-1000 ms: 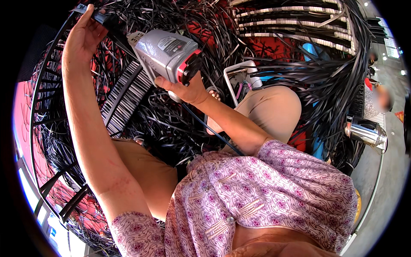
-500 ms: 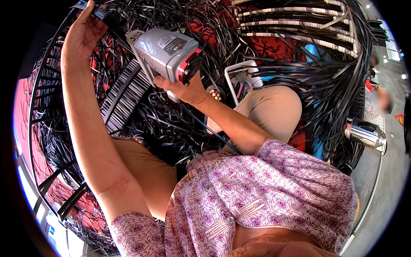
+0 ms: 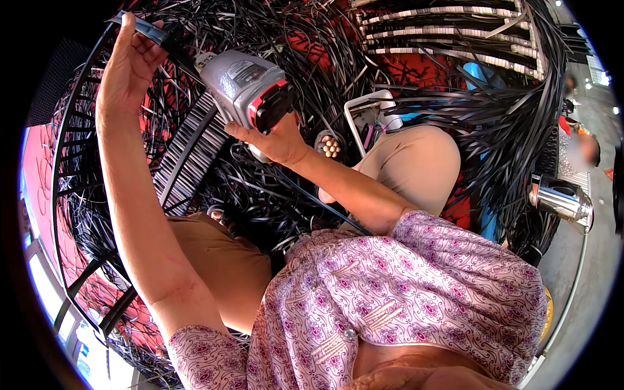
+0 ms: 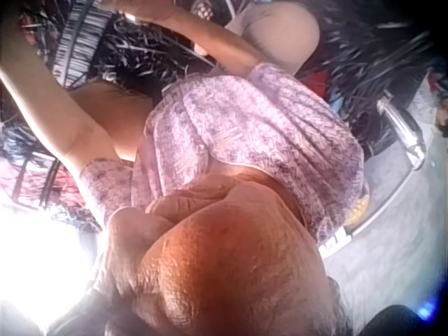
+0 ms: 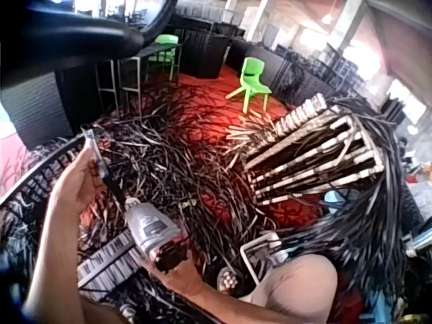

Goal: The person sits on the floor assembling a black wicker chair. They attach thin black wicker strips to the chair frame using a pneumatic nail gun and trim the excess with pliers. The person repeatedly picks up strips, staples them to the frame, and cuts them to length.

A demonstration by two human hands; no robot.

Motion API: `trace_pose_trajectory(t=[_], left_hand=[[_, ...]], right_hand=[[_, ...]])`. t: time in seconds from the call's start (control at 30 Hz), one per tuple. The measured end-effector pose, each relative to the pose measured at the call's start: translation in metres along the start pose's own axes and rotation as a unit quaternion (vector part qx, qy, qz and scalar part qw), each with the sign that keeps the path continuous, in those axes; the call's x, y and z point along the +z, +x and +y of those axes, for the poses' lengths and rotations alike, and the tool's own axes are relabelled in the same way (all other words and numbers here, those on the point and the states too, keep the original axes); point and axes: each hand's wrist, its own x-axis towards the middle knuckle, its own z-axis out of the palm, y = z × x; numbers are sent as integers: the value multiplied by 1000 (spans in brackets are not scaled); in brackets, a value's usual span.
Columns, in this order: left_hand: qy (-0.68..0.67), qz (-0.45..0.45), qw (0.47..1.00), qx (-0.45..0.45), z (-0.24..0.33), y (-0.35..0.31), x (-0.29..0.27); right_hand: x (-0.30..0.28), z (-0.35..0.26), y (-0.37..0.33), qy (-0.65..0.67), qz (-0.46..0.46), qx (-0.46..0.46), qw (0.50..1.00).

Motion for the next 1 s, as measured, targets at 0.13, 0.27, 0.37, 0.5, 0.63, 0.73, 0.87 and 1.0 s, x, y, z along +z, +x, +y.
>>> trace_pose_trajectory(t=[0.13,0.27,0.37,0.5,0.63,0.73,0.87,1.0], left_hand=[[18,-85,995,49,-2,-16,2],[252,-22,959,128,-23,-42,39],[228,29,970,77,-51,-55,32],[164,31,983,74,-69,-50,25],[95,68,991,70,-79,-36,25],[211,110,964,120,-78,-22,19],[338,247,880,225,-74,-11,15],[382,277,849,237,-63,-1,5]], right_hand=[[2,7,1,-69,-12,-53,996],[16,-4,6,-25,71,-80,994],[20,-11,7,-17,41,-24,999],[27,-4,7,5,32,-54,998],[31,-3,8,92,32,49,994],[33,-9,11,106,33,95,989],[33,-9,16,74,31,97,992],[34,-13,20,87,37,100,991]])
